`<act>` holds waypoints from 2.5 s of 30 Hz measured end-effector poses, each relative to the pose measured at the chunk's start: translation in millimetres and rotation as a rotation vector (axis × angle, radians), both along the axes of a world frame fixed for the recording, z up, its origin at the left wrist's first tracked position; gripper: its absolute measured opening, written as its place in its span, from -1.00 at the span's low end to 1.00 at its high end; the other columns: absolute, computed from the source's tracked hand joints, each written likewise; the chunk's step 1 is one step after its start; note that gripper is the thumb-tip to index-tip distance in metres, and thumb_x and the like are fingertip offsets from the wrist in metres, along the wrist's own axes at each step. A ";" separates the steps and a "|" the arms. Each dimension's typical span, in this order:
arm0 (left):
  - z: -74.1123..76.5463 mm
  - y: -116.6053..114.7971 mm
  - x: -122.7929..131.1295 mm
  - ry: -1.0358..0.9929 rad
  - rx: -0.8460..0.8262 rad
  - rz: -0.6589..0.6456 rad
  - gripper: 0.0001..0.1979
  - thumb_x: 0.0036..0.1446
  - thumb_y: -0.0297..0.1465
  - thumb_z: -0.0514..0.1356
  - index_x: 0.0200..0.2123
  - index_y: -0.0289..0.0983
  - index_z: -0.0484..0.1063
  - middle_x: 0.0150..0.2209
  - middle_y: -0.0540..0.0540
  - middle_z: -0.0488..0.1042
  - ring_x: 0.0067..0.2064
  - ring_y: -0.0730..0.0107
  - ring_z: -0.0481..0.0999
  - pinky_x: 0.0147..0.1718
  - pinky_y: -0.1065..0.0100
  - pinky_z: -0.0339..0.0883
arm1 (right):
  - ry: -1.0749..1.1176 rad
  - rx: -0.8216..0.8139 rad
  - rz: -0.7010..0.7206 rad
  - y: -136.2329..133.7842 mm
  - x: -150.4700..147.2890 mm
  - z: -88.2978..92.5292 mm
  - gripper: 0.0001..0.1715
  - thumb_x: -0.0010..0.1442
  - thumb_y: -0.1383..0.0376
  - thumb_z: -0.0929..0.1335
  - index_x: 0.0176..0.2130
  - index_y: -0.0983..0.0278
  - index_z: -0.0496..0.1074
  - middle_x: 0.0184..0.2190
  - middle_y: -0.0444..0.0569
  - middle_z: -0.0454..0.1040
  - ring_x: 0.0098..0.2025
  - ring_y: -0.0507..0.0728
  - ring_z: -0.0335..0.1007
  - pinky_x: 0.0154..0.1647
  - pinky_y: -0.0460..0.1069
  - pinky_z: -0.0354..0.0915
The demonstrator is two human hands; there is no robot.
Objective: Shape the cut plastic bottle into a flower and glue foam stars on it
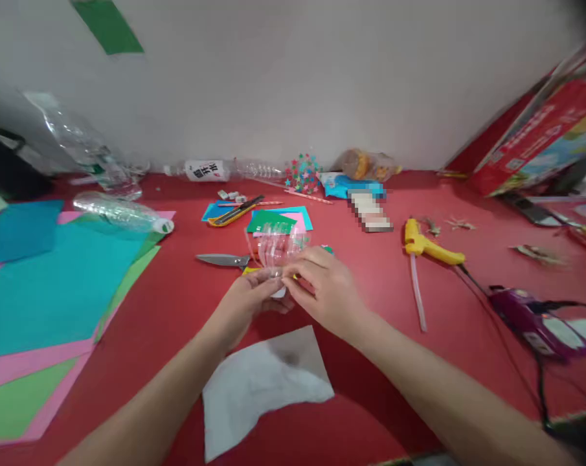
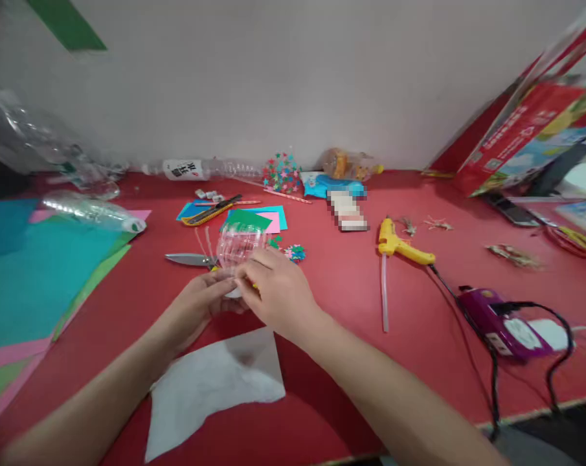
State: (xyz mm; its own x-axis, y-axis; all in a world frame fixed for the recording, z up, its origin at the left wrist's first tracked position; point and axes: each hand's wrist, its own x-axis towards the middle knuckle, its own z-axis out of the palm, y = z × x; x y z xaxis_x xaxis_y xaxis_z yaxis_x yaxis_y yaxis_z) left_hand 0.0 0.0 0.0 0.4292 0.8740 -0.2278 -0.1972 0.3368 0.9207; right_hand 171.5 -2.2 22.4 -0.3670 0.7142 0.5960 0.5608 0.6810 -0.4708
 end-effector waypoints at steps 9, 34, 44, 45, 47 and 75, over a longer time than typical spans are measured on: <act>3.7 1.1 -0.5 0.013 0.010 0.008 -0.81 0.13 -0.32 0.28 -0.23 -0.30 0.56 -0.43 -0.04 0.54 -0.43 0.46 0.51 -0.37 0.41 0.45 | 0.007 -0.015 -0.035 -1.2 1.3 0.8 -0.82 0.29 0.36 0.28 -0.36 0.28 0.41 -0.35 -0.03 0.47 -0.27 0.08 0.36 -0.26 -0.03 0.26; 1.8 3.8 -2.7 0.069 0.080 -0.009 -0.67 0.07 -0.28 0.34 -0.09 -0.24 0.49 -0.37 -0.01 0.56 -0.36 0.43 0.51 -0.25 0.35 0.40 | 0.167 0.080 -0.020 -8.9 9.0 13.5 -0.85 0.20 0.45 0.28 -0.31 0.29 0.44 -0.34 -0.01 0.43 -0.25 0.08 0.35 -0.26 0.00 0.32; 1.4 2.4 -2.7 0.076 0.096 -0.101 -0.68 0.07 -0.27 0.33 -0.10 -0.25 0.51 -0.25 -0.10 0.61 -0.34 0.39 0.55 -0.33 0.37 0.40 | 0.370 -0.020 -0.148 0.9 24.0 33.7 -0.76 0.16 0.47 0.32 -0.22 0.21 0.51 -0.22 -0.08 0.39 -0.12 0.09 0.32 -0.05 0.06 0.28; 1.1 2.5 -2.7 0.080 0.100 -0.108 -0.68 0.08 -0.27 0.32 -0.10 -0.25 0.51 -0.24 -0.11 0.61 -0.34 0.39 0.54 -0.33 0.37 0.40 | 0.363 -0.042 -0.139 1.3 24.1 33.7 -0.77 0.16 0.46 0.32 -0.23 0.21 0.51 -0.22 -0.08 0.40 -0.10 0.09 0.32 -0.02 0.06 0.26; 0.2 2.7 -2.7 0.088 0.106 -0.111 -0.68 0.09 -0.28 0.32 -0.08 -0.26 0.50 -0.24 -0.12 0.61 -0.34 0.39 0.54 -0.33 0.36 0.40 | 0.361 -0.088 -0.121 1.8 24.3 33.3 -0.80 0.17 0.45 0.32 -0.27 0.21 0.51 -0.22 -0.09 0.40 -0.08 0.09 0.33 0.01 0.06 0.25; 6.4 0.4 0.0 0.088 -0.066 -0.144 -0.68 0.11 -0.18 0.28 -0.38 -0.36 0.55 -0.36 -0.19 0.59 -0.48 0.43 0.50 -0.48 0.40 0.38 | 0.060 0.420 -0.279 2.6 30.4 28.8 -0.89 0.19 0.38 0.39 -0.30 0.14 0.45 -0.13 -0.01 0.41 -0.10 0.20 0.33 -0.04 0.19 0.22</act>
